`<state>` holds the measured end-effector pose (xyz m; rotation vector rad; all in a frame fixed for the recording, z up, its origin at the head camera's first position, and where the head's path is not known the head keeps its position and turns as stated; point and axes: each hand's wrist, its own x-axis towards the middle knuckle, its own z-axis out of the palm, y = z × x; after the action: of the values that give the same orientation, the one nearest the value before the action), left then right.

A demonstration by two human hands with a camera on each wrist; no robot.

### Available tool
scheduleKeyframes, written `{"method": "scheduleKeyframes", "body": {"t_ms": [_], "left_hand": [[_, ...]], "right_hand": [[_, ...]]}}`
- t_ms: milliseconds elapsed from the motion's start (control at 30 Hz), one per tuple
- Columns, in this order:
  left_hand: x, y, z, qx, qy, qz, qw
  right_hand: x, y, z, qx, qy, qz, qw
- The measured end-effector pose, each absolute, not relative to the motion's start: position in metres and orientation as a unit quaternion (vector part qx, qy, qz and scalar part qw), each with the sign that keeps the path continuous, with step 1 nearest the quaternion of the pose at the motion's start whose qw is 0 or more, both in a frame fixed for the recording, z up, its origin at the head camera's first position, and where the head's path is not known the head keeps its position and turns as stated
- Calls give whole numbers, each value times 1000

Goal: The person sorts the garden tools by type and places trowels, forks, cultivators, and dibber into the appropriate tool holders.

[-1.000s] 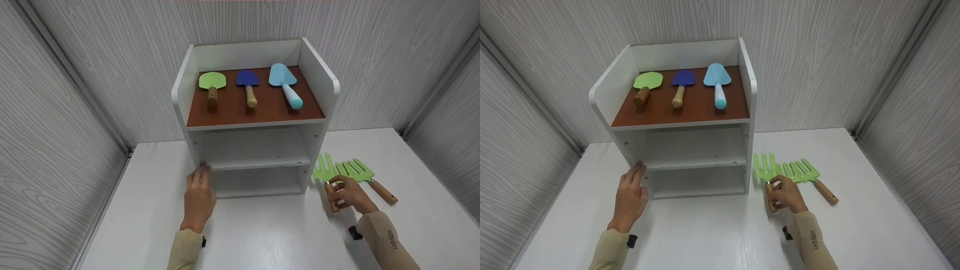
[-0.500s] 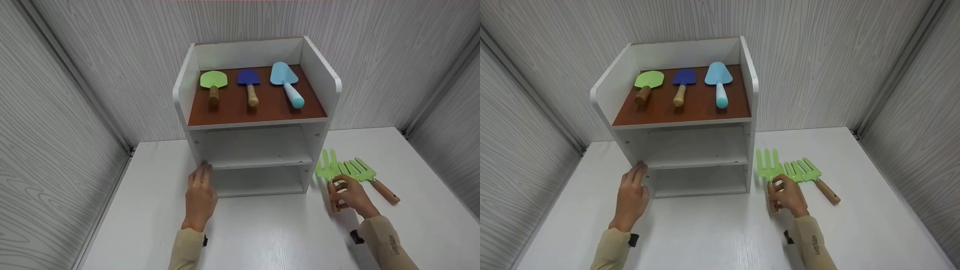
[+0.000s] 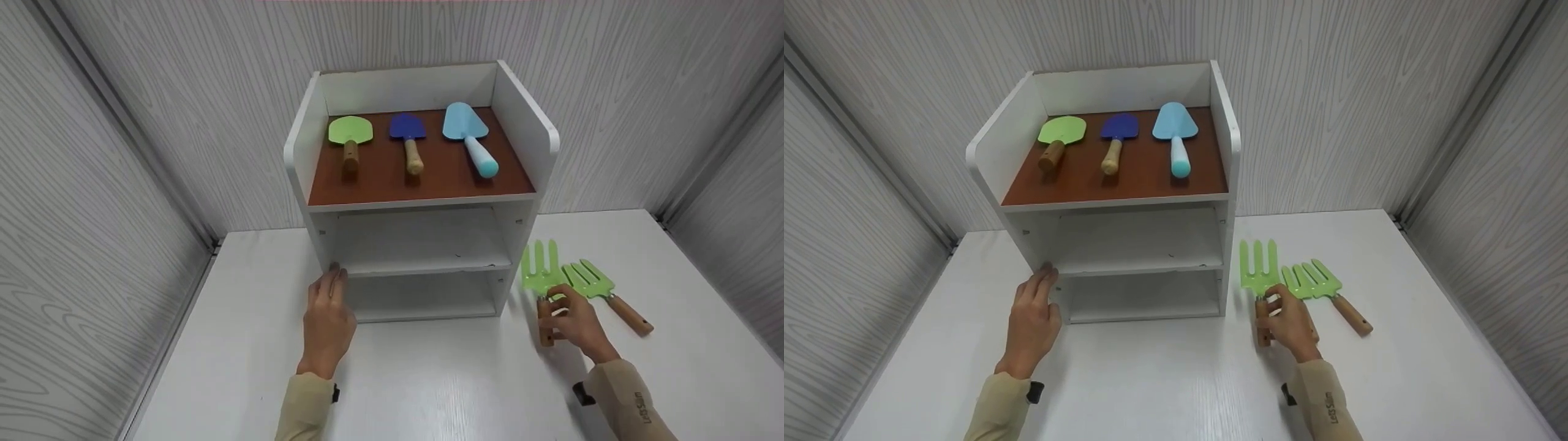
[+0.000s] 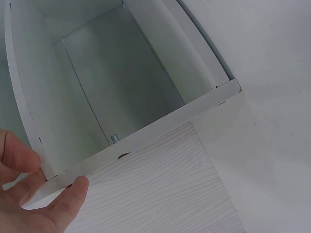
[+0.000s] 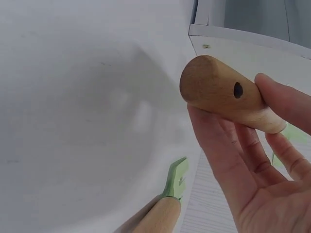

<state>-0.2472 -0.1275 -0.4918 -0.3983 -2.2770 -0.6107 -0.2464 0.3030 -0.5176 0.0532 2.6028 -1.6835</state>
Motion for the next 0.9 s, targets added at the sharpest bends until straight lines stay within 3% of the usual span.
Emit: {"method": "scheduleKeyframes", "body": {"t_ms": [433, 900], "left_hand": [[-246, -127, -491, -151, -892, -233, 358], [-248, -127, -492, -158, -886, -226, 373]], "right_hand": [[-245, 302, -525, 3, 835, -550, -16], [-243, 293, -529, -41, 843, -525, -113]]}}
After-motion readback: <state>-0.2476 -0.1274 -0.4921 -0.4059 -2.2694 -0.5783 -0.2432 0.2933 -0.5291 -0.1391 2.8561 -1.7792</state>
